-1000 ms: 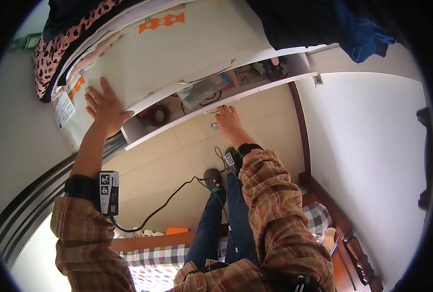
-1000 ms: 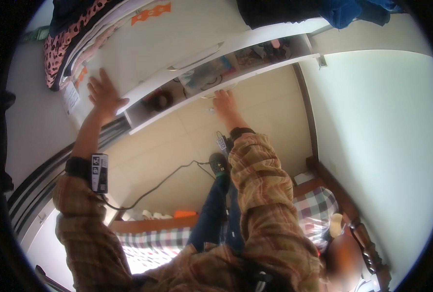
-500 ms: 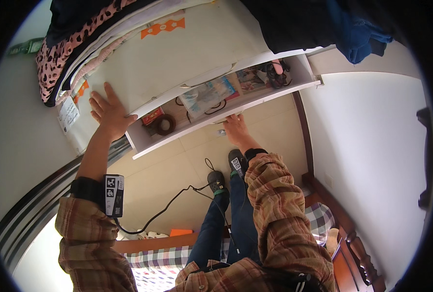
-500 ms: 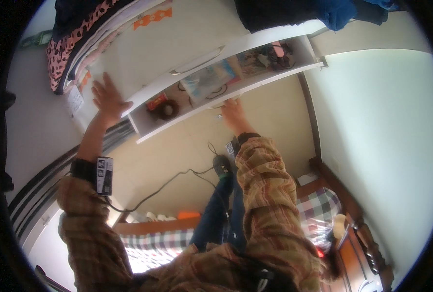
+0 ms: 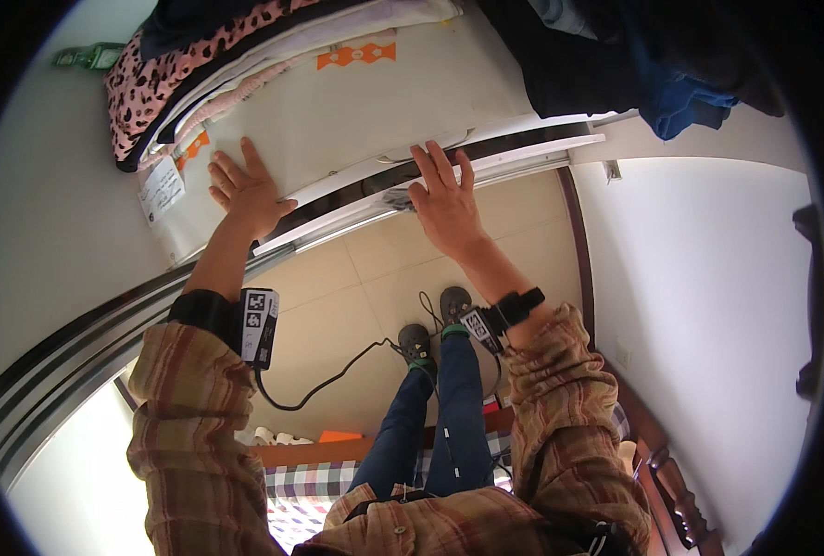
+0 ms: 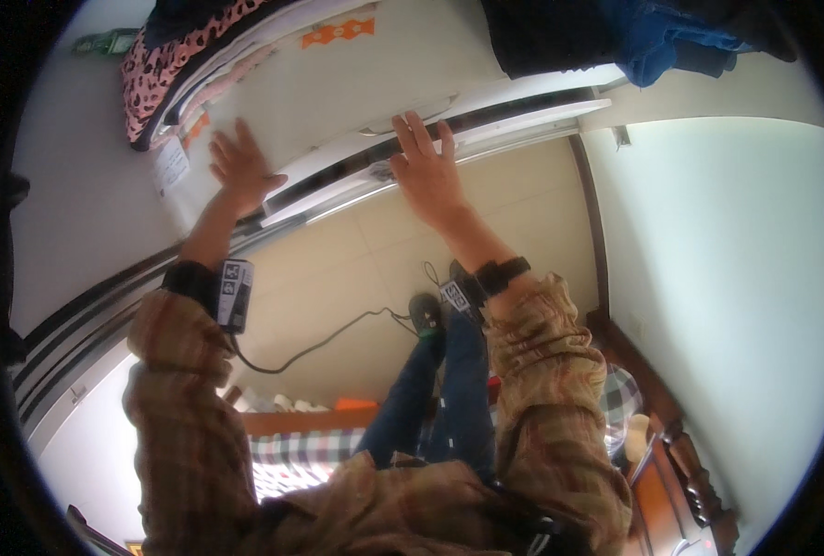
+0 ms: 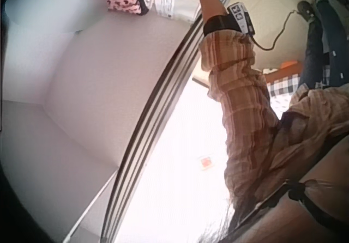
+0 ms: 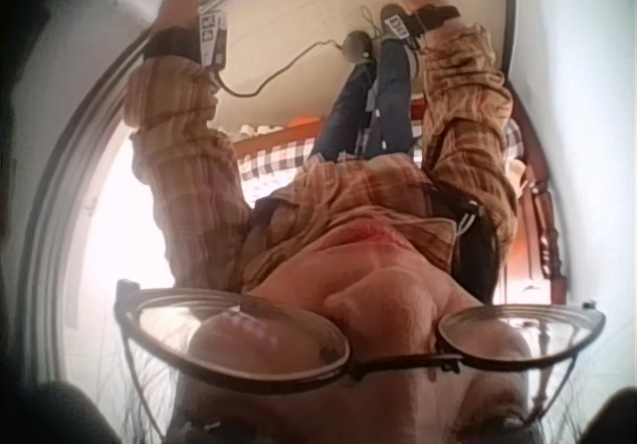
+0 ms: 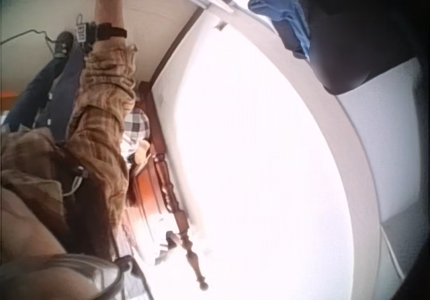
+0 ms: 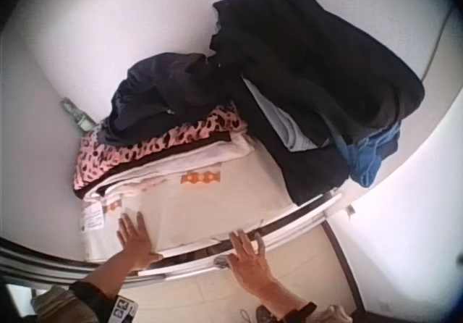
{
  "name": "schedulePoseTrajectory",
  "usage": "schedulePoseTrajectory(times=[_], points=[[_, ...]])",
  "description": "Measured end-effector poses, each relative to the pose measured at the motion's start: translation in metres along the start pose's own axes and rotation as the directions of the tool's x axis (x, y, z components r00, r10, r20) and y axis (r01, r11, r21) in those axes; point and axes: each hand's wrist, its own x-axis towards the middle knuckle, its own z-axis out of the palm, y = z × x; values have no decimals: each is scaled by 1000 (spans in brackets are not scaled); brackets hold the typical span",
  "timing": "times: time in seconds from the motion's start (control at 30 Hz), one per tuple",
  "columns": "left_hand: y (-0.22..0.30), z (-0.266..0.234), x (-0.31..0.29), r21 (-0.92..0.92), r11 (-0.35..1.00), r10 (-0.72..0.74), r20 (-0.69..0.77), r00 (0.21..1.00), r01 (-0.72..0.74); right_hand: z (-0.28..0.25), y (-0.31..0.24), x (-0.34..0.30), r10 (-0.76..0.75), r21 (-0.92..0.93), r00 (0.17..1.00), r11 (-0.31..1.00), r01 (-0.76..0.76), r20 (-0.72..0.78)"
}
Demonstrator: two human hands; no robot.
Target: The person organizes a bedroom by placing a stuffed toy and several plastic bags into a wardrobe drawer, then folds a dark garment on the bed and returns it to the wardrobe. The person also moves a small stool and handles a pink cloth before placing it in the wardrobe.
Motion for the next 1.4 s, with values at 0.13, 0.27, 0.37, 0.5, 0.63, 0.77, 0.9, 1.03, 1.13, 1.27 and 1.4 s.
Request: schedulePoseTrajectory(times=[0.13,0.27,0.37,0.5,0.63,0.77,0.9,1.03,1.13,1.27,1.4], points=[[0,-3,-1,-1,1000,22,4,1000,-22,5,-2,17,67,-15,990,998,-65,127],[0,-9,-3,-5,999,50,66,997,-50,3,-14,4,155,-17,975,988,-155,161],[-2,-12,-2,8,998,66,130,989,-68,-6,-16,-10,141,4,976,990,-144,163],[-5,-9,2,-23,996,84,114,990,-82,-18,-22,-30,140,29,968,988,-149,209],[-8,1,9,-65,995,81,39,996,-78,-31,-35,-53,184,14,949,981,-194,257],[-9,8,16,-71,996,58,39,998,-55,-49,-48,-67,250,80,932,957,-280,263],[-9,10,19,-65,996,61,11,998,-60,-79,-55,-79,300,245,901,891,-382,313],[-7,13,18,-20,998,52,24,998,-51,-135,-18,-97,459,438,720,581,-686,520],[-6,14,18,-1,999,43,1,999,-43,-169,62,-95,747,626,607,343,-700,269],[-3,12,14,-7,999,43,14,999,-43,-171,177,-72,897,419,352,221,-881,268],[-1,8,10,-25,999,40,31,999,-39,-127,228,-53,887,289,-29,-182,-940,462]])
